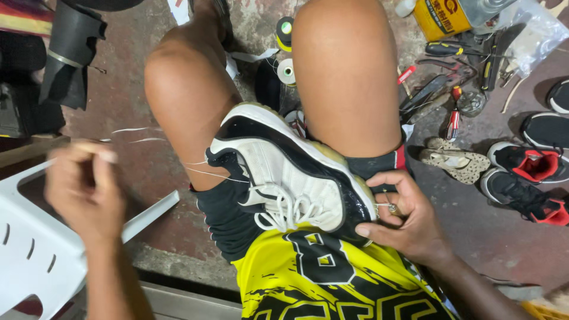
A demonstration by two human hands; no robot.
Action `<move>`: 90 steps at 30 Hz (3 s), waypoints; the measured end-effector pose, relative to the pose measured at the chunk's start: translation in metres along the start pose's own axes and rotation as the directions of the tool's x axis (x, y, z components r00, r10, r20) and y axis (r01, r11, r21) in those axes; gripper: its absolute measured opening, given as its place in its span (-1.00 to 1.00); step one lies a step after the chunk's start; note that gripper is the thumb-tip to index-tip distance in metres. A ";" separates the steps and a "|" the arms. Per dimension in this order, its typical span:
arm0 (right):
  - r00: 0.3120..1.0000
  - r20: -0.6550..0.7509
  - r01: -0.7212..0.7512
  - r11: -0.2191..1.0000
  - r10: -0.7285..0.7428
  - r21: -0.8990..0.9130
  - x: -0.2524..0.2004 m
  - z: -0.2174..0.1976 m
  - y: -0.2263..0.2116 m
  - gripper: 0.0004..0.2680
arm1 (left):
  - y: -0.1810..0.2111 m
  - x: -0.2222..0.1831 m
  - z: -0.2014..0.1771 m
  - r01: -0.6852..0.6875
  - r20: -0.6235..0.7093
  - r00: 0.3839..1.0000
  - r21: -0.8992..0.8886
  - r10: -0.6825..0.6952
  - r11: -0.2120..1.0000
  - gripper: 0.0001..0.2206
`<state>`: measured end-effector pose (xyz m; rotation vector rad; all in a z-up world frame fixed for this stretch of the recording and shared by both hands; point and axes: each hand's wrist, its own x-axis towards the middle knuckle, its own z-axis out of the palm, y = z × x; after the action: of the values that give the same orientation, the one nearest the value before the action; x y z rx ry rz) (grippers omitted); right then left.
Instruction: The person stitches the sole of a sneaker using a needle and thread, pulling the thread through the material and tying knots.
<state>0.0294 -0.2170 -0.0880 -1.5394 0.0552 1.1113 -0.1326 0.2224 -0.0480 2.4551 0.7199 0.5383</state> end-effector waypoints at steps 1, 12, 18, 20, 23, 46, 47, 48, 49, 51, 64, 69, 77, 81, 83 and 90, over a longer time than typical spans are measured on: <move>1.000 -0.014 -0.019 0.999 0.019 -0.030 0.000 -0.001 -0.002 -0.44 | 0.026 -0.004 0.013 -0.099 0.088 0.990 -0.103 0.108 0.990 -0.91; 0.999 0.047 0.025 0.995 -0.020 -0.098 -0.010 0.007 -0.008 -0.47 | 0.116 0.031 0.060 -0.256 0.880 0.452 -0.029 0.146 0.966 -0.76; 0.997 0.075 -0.005 0.999 0.001 0.052 -0.009 0.012 -0.016 -0.47 | 0.113 0.026 0.060 -0.125 0.868 0.475 -0.098 0.146 0.987 -0.78; 0.996 0.083 -0.019 0.998 0.014 0.053 -0.008 0.011 -0.019 -0.48 | 0.114 0.022 0.061 -0.068 0.858 0.491 -0.135 0.151 0.988 -0.74; 0.993 0.056 -0.100 0.995 0.101 -0.031 -0.007 0.007 -0.025 -0.47 | 0.115 0.017 0.064 0.000 0.825 0.543 -0.190 0.159 0.982 -0.70; 0.833 0.093 -0.258 0.532 0.545 -0.807 -0.001 -0.026 -0.095 -0.18 | 0.096 -0.011 0.068 0.252 0.646 0.760 -0.195 -0.069 0.948 -0.82; 0.833 0.106 -0.199 0.474 0.543 -0.858 0.001 -0.031 -0.100 -0.20 | 0.096 -0.014 0.068 0.279 0.632 0.768 -0.190 -0.100 0.942 -0.84; 0.832 0.121 -0.138 0.413 0.541 -0.900 0.000 -0.040 -0.104 -0.22 | 0.096 -0.016 0.069 0.305 0.617 0.776 -0.185 -0.131 0.934 -0.85; 0.832 0.139 -0.070 0.350 0.537 -0.934 -0.002 -0.049 -0.106 -0.23 | 0.095 -0.017 0.071 0.328 0.598 0.785 -0.179 -0.162 0.928 -0.86; 0.926 0.318 0.185 0.490 0.205 -0.852 -0.003 -0.060 -0.104 -0.33 | 0.099 -0.020 0.070 0.436 0.649 0.744 -0.287 -0.162 0.853 -0.70; 0.966 0.252 0.168 0.860 -0.048 -0.481 0.002 -0.051 -0.068 -0.88 | 0.096 0.011 0.054 0.020 0.846 0.532 0.032 -0.038 0.999 -0.72; 0.888 0.163 0.374 0.882 -0.430 0.287 0.004 -0.016 -0.071 -0.82 | 0.097 0.008 0.063 0.090 0.767 0.637 -0.180 0.082 0.980 -0.73; 0.955 0.111 0.293 0.940 -0.276 -0.176 0.007 0.021 -0.057 -0.85 | 0.094 0.002 0.060 0.139 0.727 0.686 -0.139 0.006 0.981 -0.84; 0.966 0.058 0.260 0.944 -0.254 -0.205 0.016 0.027 -0.055 -0.85 | 0.091 0.002 0.053 0.050 0.669 0.738 -0.185 0.089 0.981 -0.79; 0.974 0.052 0.225 0.970 -0.221 -0.092 0.018 0.026 -0.053 -0.84 | 0.095 0.006 0.048 0.124 0.713 0.701 -0.155 0.024 0.980 -0.81; 0.974 0.191 0.021 0.882 -0.126 0.472 0.026 0.016 -0.048 -0.83 | 0.147 0.045 0.002 0.032 0.674 0.732 0.110 -0.098 0.993 -0.76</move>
<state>0.0627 -0.1754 -0.0670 -0.9755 0.1074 1.1017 -0.0411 0.1415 0.0458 2.4302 0.5107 -0.4407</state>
